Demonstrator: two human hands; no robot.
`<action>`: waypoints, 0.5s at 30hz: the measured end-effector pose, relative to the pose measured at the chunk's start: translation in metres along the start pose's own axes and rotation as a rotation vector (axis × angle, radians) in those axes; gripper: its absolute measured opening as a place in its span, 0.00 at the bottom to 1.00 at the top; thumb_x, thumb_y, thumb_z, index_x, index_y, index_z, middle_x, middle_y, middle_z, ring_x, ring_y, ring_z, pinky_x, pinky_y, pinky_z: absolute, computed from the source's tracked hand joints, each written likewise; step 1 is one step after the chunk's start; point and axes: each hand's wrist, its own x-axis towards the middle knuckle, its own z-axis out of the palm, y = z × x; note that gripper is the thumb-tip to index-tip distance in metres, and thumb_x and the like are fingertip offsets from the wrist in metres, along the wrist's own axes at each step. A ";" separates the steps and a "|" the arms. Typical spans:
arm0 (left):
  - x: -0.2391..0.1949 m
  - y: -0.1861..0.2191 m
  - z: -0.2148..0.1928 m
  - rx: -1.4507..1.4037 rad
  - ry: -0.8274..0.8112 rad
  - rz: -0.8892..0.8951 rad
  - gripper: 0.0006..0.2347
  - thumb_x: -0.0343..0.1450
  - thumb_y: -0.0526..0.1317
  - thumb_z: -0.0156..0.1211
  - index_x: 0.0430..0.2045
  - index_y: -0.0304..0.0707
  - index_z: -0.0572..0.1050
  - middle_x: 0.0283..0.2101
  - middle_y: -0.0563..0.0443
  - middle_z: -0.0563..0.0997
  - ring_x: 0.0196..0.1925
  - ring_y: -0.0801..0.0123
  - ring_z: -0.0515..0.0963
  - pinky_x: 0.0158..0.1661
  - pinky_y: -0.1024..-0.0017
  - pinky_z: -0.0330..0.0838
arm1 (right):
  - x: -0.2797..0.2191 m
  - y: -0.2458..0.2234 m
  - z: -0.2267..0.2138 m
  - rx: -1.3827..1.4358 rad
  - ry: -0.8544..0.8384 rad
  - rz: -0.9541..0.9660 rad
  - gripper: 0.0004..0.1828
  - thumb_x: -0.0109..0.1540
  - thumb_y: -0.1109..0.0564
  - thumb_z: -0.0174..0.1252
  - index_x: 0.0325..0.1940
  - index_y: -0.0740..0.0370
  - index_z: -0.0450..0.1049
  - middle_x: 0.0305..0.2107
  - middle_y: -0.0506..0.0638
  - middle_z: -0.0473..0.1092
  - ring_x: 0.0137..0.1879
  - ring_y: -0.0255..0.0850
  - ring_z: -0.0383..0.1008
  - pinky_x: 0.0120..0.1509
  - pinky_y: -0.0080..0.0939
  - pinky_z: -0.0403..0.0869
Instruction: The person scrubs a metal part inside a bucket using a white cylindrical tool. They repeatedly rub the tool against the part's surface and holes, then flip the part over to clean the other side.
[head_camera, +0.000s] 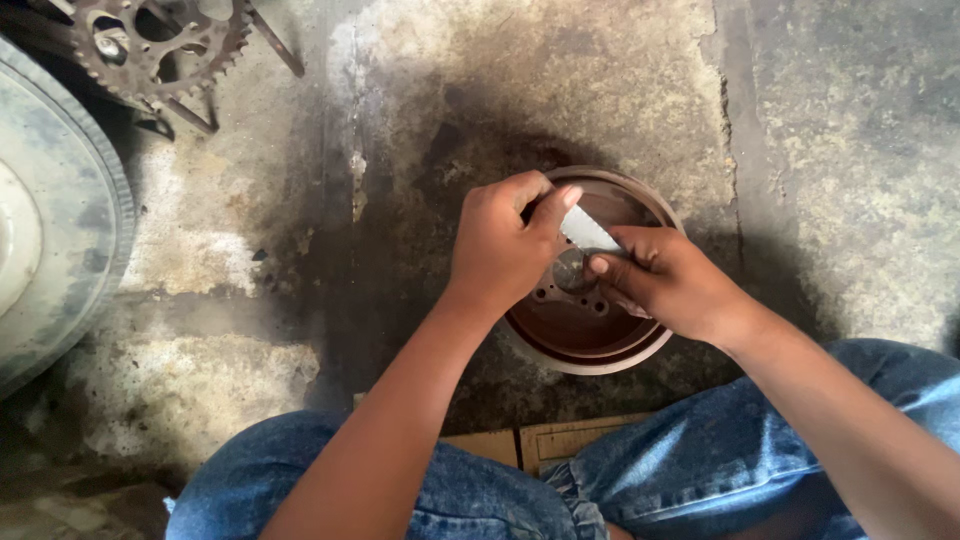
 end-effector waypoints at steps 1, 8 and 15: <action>-0.001 -0.002 0.001 -0.036 0.001 -0.045 0.20 0.78 0.51 0.57 0.18 0.37 0.76 0.16 0.55 0.73 0.17 0.72 0.68 0.21 0.69 0.62 | -0.002 -0.003 0.000 -0.019 -0.011 0.002 0.14 0.69 0.51 0.53 0.43 0.64 0.77 0.17 0.44 0.64 0.22 0.32 0.59 0.26 0.37 0.61; 0.018 -0.020 -0.026 -0.063 0.128 -0.382 0.11 0.77 0.39 0.54 0.28 0.33 0.80 0.22 0.51 0.78 0.19 0.69 0.70 0.20 0.70 0.63 | -0.005 0.000 0.008 0.047 -0.020 -0.050 0.15 0.69 0.51 0.51 0.37 0.63 0.75 0.17 0.43 0.64 0.23 0.30 0.60 0.26 0.35 0.62; 0.023 -0.004 -0.060 0.405 0.330 -0.071 0.02 0.69 0.29 0.62 0.27 0.34 0.78 0.32 0.48 0.82 0.29 0.74 0.81 0.28 0.73 0.77 | 0.007 0.006 0.003 -0.119 0.167 -0.009 0.15 0.70 0.52 0.52 0.38 0.66 0.73 0.18 0.44 0.65 0.25 0.30 0.62 0.29 0.35 0.65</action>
